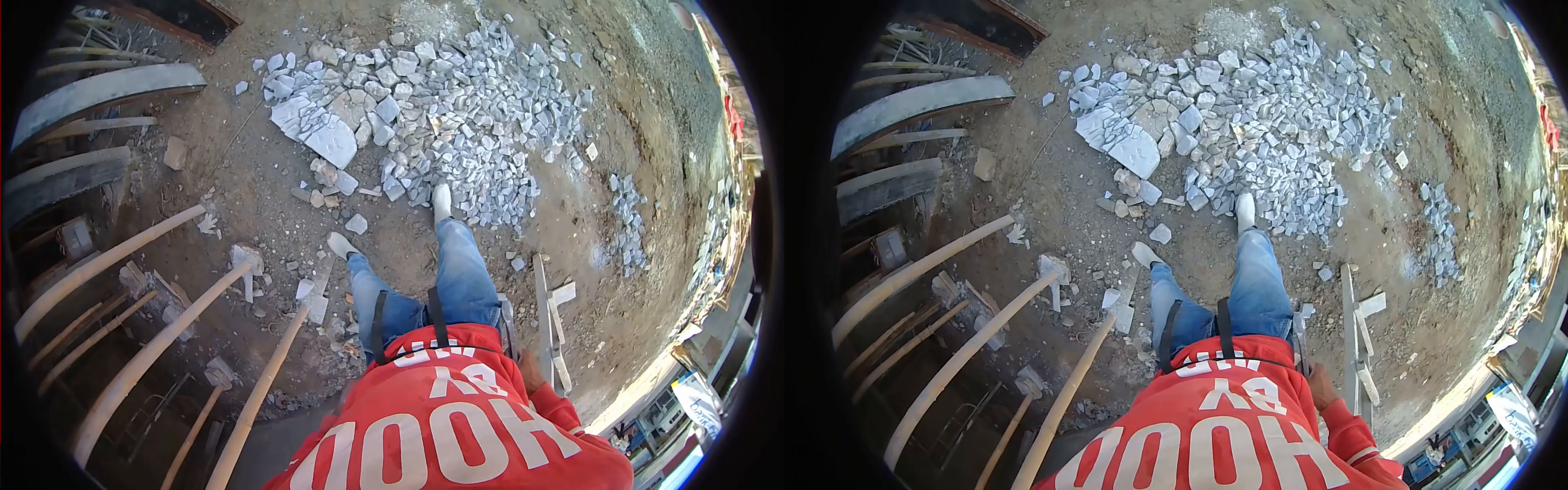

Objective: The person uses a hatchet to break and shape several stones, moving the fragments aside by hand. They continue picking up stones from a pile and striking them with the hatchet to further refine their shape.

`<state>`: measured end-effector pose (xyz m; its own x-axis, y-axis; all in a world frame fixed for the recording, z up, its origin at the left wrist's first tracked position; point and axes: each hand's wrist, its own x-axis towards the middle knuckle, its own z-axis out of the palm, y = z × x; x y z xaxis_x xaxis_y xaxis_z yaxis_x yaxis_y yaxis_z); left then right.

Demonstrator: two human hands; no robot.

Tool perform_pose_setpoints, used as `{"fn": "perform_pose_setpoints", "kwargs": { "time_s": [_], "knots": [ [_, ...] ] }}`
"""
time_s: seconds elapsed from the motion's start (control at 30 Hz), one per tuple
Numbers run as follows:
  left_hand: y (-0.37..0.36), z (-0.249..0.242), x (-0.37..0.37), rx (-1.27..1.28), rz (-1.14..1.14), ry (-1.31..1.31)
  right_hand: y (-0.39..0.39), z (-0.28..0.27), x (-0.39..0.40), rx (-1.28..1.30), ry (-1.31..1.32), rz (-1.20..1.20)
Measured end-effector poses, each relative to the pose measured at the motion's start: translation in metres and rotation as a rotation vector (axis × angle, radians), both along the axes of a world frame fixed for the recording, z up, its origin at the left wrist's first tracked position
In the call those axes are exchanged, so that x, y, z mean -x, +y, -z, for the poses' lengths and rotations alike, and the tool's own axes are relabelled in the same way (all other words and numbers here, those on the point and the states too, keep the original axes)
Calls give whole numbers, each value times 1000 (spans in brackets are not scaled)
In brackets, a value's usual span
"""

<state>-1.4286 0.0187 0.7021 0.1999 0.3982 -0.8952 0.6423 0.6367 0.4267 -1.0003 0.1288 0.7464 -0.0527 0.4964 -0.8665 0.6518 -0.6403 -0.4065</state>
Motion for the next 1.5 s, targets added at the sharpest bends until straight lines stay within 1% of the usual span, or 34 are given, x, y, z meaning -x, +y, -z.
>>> {"fn": "perform_pose_setpoints", "kwargs": {
  "time_s": [0.03, 0.07, 0.17, 0.2, 0.23, 0.3, 0.33, 0.4, 0.43, 0.5, 0.57, 0.63, 0.67, 0.7, 0.73, 0.77, 0.83, 0.87, 0.9, 0.93, 0.97, 1.03, 1.1, 1.13, 1.17, 1.2, 1.23, 1.27, 1.33, 1.37, 1.4, 1.43, 1.47, 1.5],
  "knots": [
    [8, -4, -12, 6, -3, -30, 25, -5, -17, 135, 14, -33],
    [14, -10, -24, 13, -10, -71, 34, -4, -37, 159, 205, 207],
    [41, -18, -37, 77, -28, -199, 75, 11, -85, 192, 144, 76],
    [52, -22, -37, 113, -46, -244, 94, 17, -86, 145, 108, -9],
    [69, -19, -36, 161, -59, -336, 109, 26, -82, 146, 113, -28],
    [96, -11, -57, 137, -316, 109, 127, 51, -70, -62, 61, -212],
    [106, -8, -73, 139, -335, 117, 128, 66, -67, -59, 70, -231],
    [124, 3, -107, 51, -222, 361, 133, 95, -61, -284, 9, -526],
    [122, 10, -120, 49, -239, 364, 135, 99, -60, -289, 14, -542],
    [110, 25, -138, -242, -215, 393, 141, 99, -47, -443, 84, -575],
    [98, 29, -134, -247, -224, 360, 145, 93, -43, -415, 123, -589],
    [90, 31, -123, -105, -160, 136, 139, 96, -47, -424, 123, -570],
    [88, 28, -116, -113, -170, 138, 140, 93, -47, -364, 112, -533],
    [85, 19, -110, -88, -154, 29, 140, 89, -49, -368, 111, -542],
    [84, 11, -105, -64, -134, -81, 139, 85, -53, -283, 121, -542],
    [83, 4, -99, -70, -136, -83, 138, 80, -53, -200, 129, -539],
    [80, -5, -85, 30, -129, -260, 139, 47, -44, -122, 177, -548],
    [76, -2, -78, 23, -127, -264, 129, 35, -43, -36, 127, -570],
    [76, 7, -71, 40, -53, -275, 120, 29, -42, 42, 77, -591],
    [77, 16, -66, 59, 17, -287, 113, 23, -37, 10, 102, -574],
    [85, 24, -63, 50, 16, -290, 109, 20, -29, -18, 128, -557],
    [105, 41, -56, 180, 248, -216, 114, 22, -15, -31, 123, -603],
    [111, 73, -50, 205, 261, -261, 130, 39, -2, 149, 137, -608],
    [115, 89, -46, 234, 278, -303, 138, 54, -1, 127, 204, -601],
    [125, 100, -40, 137, 118, -294, 144, 72, 5, 124, 205, -606],
    [143, 111, -36, 31, -47, -284, 155, 94, 11, 120, 214, -469],
    [171, 122, -34, -219, -275, -206, 166, 115, 17, 121, 221, -331],
    [212, 126, -30, -470, -331, -31, 183, 135, 32, 65, 253, -271],
    [288, 133, -3, -858, -498, 150, 210, 193, 59, 3, 192, -96],
    [318, 130, 14, -1053, -585, 192, 224, 228, 73, -101, 138, -139],
    [341, 131, 28, -1325, -716, 144, 235, 277, 74, -253, 121, -230],
    [368, 126, 39, -1621, -834, 69, 257, 308, 89, -210, 115, -183],
    [388, 113, 47, -1845, -795, 78, 280, 337, 103, -163, 105, -136],
    [404, 108, 53, -2041, -751, 87, 297, 388, 103, -147, 159, -77]
  ]
}}
